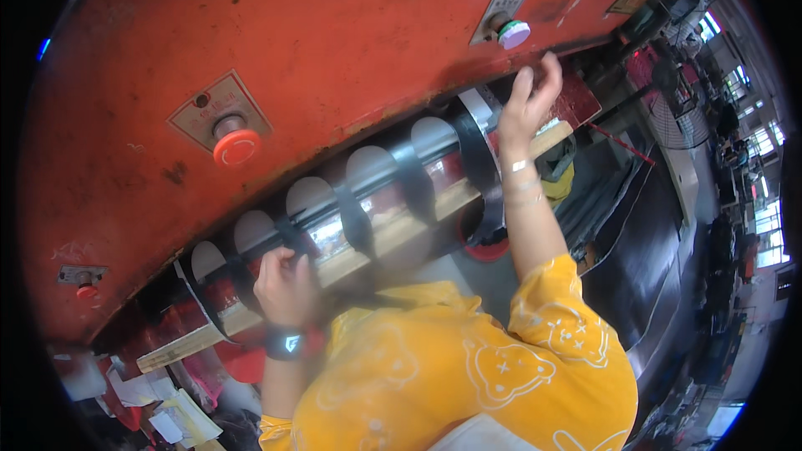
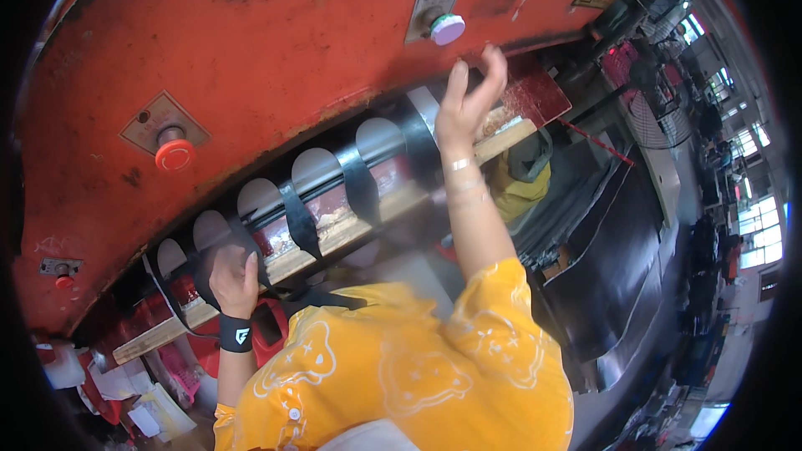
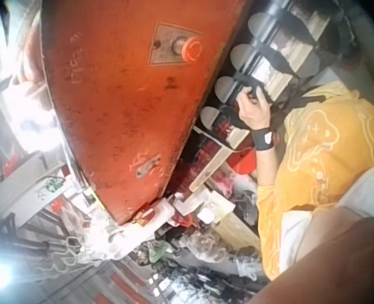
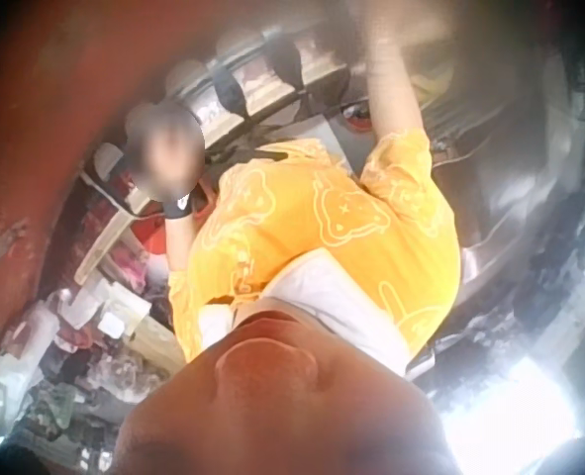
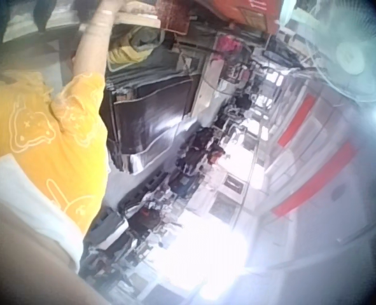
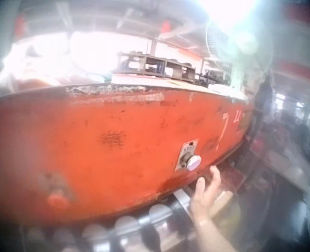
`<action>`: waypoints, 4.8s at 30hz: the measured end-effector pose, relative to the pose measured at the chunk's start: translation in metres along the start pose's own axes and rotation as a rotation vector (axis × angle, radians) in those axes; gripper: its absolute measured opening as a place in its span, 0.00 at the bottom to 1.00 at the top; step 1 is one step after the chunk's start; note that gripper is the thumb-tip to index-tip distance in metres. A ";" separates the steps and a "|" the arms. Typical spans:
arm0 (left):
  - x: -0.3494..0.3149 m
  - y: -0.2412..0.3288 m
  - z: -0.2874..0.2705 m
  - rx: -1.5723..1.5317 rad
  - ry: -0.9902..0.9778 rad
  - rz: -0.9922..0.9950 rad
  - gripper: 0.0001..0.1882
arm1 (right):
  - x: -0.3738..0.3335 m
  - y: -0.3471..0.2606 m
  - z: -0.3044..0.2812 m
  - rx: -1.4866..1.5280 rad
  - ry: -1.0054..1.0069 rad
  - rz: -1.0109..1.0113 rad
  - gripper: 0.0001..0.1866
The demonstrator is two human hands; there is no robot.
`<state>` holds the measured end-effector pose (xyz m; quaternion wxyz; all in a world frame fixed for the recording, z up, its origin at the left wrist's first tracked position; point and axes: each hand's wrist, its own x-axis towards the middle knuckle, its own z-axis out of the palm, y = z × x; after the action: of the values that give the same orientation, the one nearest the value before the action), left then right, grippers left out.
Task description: The person feeds black rubber sheets into a red roll press machine, then repeatedly passes white shoe-shaped cutouts through the rollers. The person handles the sheets and cutouts by hand, aligning them before each pass.
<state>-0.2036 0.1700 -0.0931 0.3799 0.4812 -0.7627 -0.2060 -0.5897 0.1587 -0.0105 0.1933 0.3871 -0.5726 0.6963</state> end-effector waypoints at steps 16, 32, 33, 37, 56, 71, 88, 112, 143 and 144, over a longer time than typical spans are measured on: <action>0.012 -0.004 -0.003 0.045 -0.107 -0.209 0.12 | -0.030 0.065 -0.082 -0.604 -0.800 0.417 0.22; 0.018 -0.025 0.005 -0.010 -0.076 -0.142 0.14 | -0.057 0.044 -0.098 -0.694 -0.929 0.140 0.23; 0.019 -0.025 0.004 0.001 -0.092 -0.162 0.15 | -0.049 0.043 -0.097 -0.739 -1.014 0.211 0.23; 0.019 -0.016 -0.005 0.091 -0.166 -0.191 0.16 | 0.001 0.041 -0.082 -0.714 -1.286 0.335 0.19; -0.069 0.054 -0.092 -0.138 -0.708 -0.034 0.10 | -0.013 -0.004 -0.142 -0.096 -0.979 0.464 0.32; 0.051 0.173 0.144 -0.003 -0.509 0.777 0.31 | -0.042 -0.013 -0.251 -0.476 -1.200 0.820 0.19; -0.018 0.202 0.136 -0.069 -0.687 0.701 0.32 | -0.091 -0.034 -0.259 0.150 -1.081 0.934 0.18; -0.030 0.138 0.061 -0.011 -0.724 0.864 0.47 | -0.099 -0.052 -0.197 0.707 -1.292 1.115 0.19; 0.003 0.081 -0.024 -0.385 -0.719 0.524 0.29 | -0.144 -0.136 -0.140 0.350 -1.622 0.818 0.18; 0.027 0.078 -0.035 -0.400 -0.580 0.463 0.27 | -0.134 -0.145 -0.143 0.127 -1.717 0.755 0.13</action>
<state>-0.2281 0.1835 -0.0080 0.2719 0.1361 -0.8710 -0.3860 -0.4479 0.3565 -0.0247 -0.5552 0.5668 -0.5679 0.2190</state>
